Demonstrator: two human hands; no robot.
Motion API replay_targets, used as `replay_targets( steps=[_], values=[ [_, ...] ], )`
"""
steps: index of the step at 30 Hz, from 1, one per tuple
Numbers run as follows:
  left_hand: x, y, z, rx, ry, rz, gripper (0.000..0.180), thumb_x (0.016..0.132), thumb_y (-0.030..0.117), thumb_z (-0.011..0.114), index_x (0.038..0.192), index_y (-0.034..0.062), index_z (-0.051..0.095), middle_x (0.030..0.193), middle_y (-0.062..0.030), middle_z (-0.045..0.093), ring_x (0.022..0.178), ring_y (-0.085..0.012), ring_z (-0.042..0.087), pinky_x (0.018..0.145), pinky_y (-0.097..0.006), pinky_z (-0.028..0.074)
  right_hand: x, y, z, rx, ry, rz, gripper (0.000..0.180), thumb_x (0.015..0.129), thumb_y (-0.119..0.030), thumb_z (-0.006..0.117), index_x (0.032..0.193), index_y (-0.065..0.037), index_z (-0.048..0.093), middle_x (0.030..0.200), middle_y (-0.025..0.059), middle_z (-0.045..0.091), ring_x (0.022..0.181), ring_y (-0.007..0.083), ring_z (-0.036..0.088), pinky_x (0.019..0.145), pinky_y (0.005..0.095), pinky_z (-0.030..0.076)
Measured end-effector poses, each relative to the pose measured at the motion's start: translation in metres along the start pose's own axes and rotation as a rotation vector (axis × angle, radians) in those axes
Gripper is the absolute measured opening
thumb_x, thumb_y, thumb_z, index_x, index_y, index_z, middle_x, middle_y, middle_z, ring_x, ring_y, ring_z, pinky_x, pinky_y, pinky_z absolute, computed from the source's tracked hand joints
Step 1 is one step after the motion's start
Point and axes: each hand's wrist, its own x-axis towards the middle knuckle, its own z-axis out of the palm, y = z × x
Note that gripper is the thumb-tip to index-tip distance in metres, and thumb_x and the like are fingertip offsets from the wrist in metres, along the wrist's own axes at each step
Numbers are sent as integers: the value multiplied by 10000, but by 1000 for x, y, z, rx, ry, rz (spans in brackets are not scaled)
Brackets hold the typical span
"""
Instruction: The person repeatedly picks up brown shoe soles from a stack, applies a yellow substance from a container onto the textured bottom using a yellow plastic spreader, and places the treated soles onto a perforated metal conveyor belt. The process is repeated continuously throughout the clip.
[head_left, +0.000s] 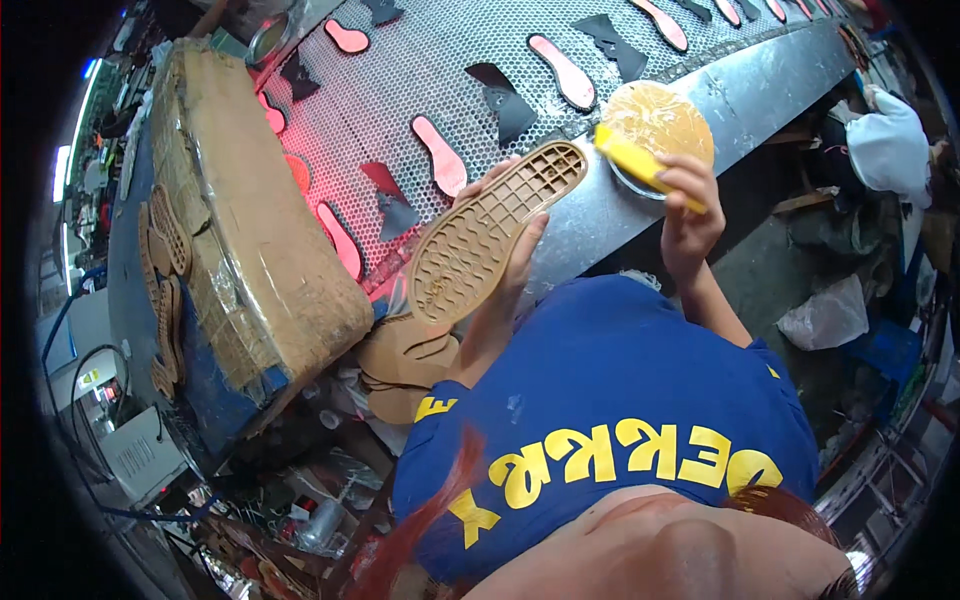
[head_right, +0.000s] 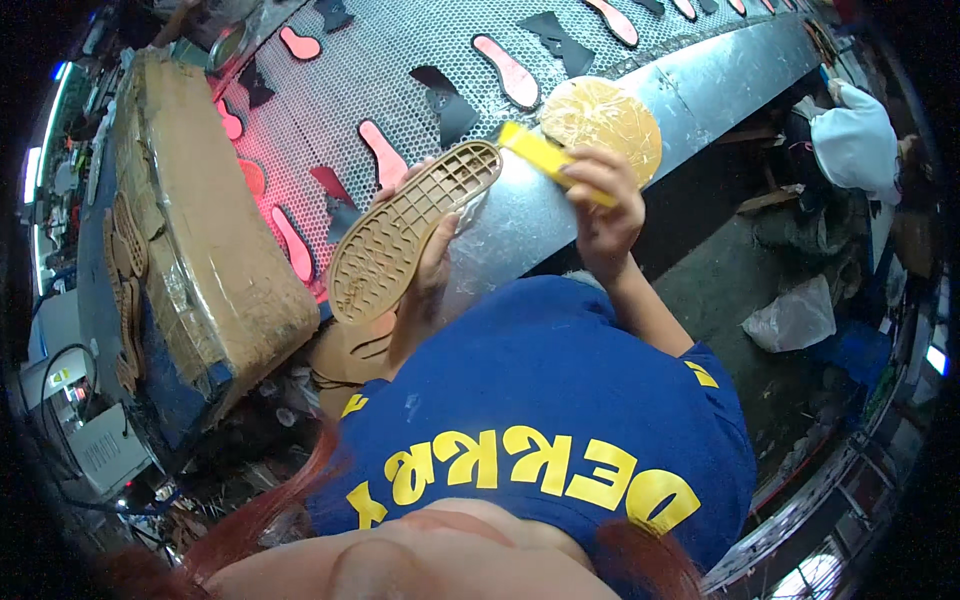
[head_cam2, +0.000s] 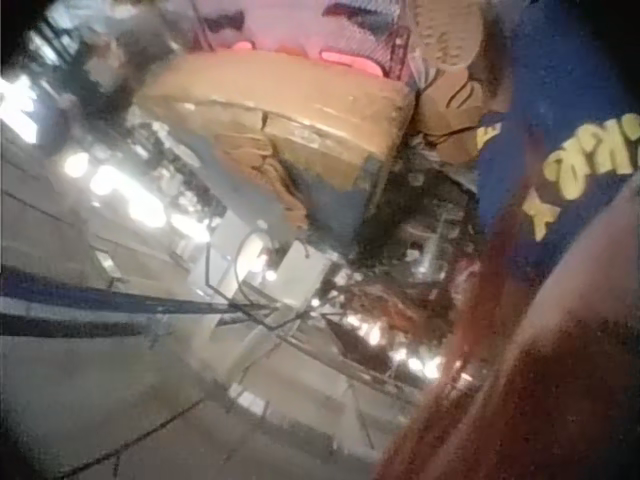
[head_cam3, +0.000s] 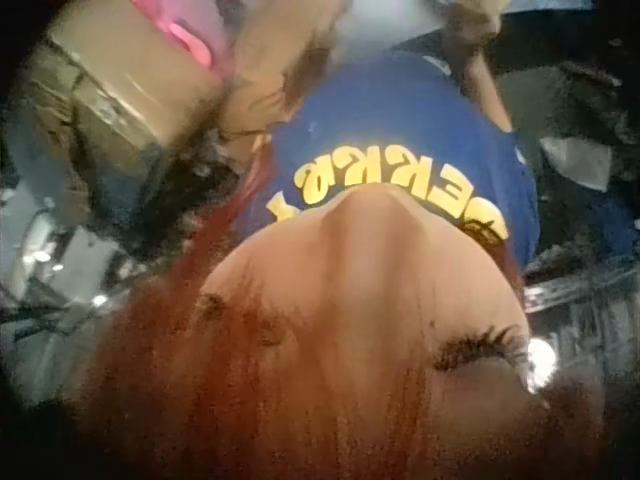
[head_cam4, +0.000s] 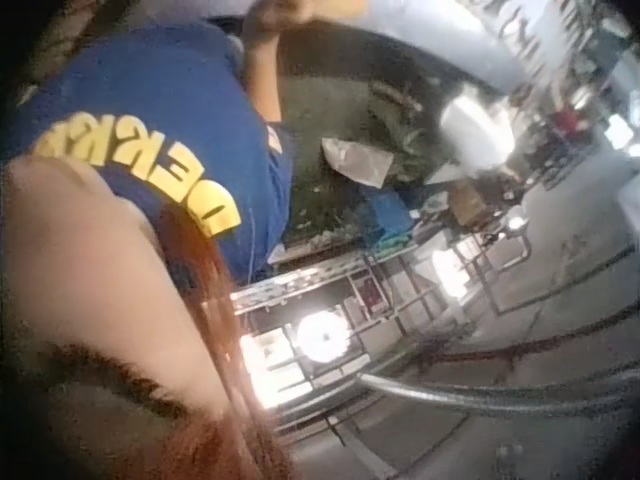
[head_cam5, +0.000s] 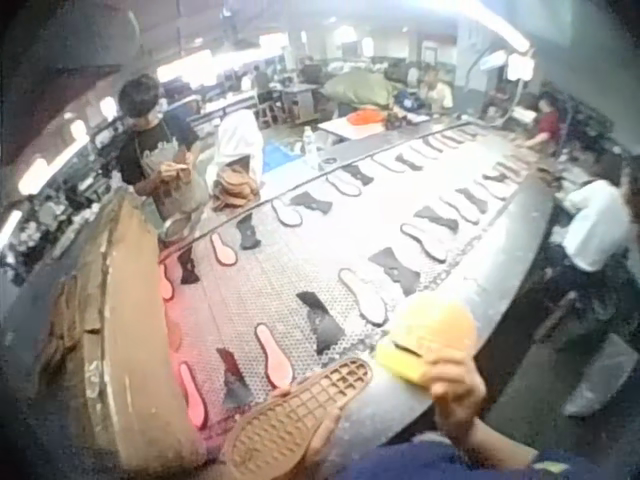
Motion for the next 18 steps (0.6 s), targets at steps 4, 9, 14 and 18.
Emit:
replay_targets(
  steps=[4,9,14,18],
  values=[
    [4,6,10,40,-22,59,707,774,-132,662,1340,92,303,1399,-220,401,1344,-338,396,1100,-465,375,-1,-30,6,36,-147,-109,307,821,-249,744,1008,-9,707,1026,154,628,886,225,654,734,293,537],
    [8,22,20,116,-80,45,734,768,-143,605,1367,115,267,1435,-220,366,1371,-341,366,1136,-489,315,-2,-33,7,29,-155,-77,325,805,-246,751,1023,-9,702,1050,152,607,873,214,653,729,288,577],
    [11,33,21,133,-127,18,747,793,-94,662,1372,141,253,1412,-179,373,1364,-307,380,1114,-397,377,-2,-33,11,44,-137,-71,321,810,-227,747,1038,-8,696,1058,154,603,882,218,655,750,293,580],
    [12,40,22,214,-169,-34,755,786,-71,685,1373,139,259,1413,-173,373,1353,-295,395,1112,-380,375,2,-33,11,40,-141,-71,316,816,-220,742,1044,-6,693,1057,154,602,883,219,658,753,293,582]
  ],
)
